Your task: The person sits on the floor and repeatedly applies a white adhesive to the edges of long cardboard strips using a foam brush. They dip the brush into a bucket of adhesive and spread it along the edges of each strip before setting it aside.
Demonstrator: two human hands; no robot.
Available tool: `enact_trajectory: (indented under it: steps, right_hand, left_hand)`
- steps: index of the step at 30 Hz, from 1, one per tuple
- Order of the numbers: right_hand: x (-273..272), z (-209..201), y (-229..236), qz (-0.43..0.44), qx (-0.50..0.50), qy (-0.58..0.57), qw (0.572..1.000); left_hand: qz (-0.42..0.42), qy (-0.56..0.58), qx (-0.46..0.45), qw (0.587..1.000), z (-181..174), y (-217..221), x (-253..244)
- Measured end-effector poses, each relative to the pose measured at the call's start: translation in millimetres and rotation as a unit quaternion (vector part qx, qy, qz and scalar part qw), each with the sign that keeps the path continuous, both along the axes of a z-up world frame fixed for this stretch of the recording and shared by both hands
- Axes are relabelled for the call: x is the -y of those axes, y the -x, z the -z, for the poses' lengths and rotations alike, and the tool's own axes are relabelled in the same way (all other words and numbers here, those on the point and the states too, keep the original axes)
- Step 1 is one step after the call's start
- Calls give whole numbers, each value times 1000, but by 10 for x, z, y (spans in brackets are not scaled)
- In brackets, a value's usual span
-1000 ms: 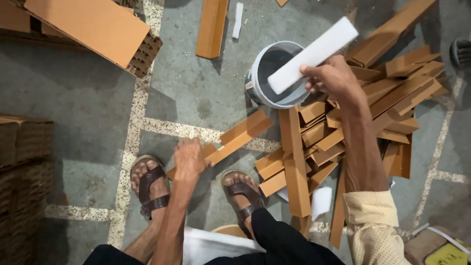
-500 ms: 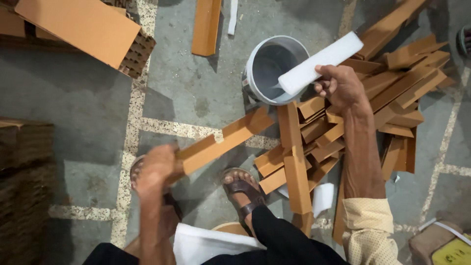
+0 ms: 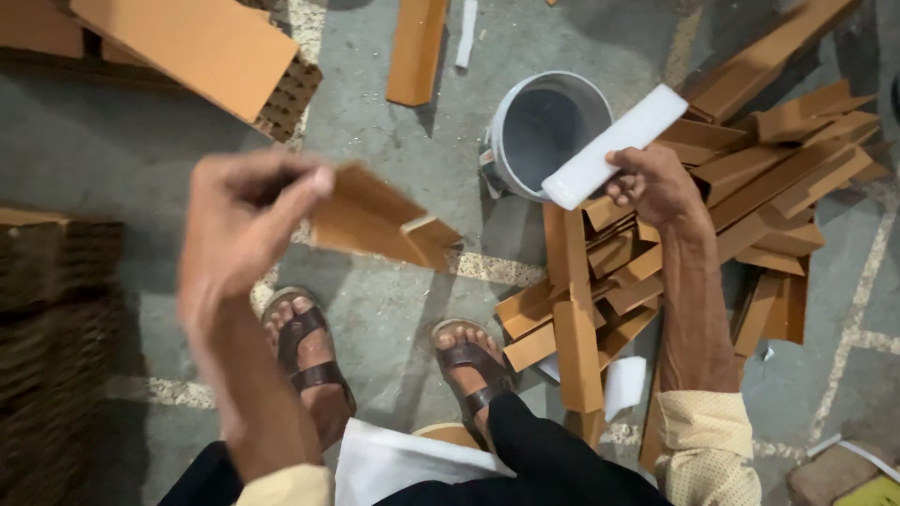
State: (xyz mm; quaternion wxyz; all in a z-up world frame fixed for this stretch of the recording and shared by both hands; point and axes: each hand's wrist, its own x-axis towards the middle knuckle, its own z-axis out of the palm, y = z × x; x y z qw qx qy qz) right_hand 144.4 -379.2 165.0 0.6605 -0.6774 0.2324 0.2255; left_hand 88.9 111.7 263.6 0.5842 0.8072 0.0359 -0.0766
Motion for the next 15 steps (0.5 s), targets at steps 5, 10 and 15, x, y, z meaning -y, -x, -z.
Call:
enact_trajectory:
  steps: [5,10,15]
  right_hand:
    - [7,116,54,126,37,-206,970]
    - [-258,131,167,233,62,-350,905]
    - [-720,-261,252,212,135,-420,872]
  left_hand:
    - [-135,370,26,919,438,-347,377]
    - [-184,442,3,878,720,-396,636]
    - [-183,474,28,861,956,-330,784]
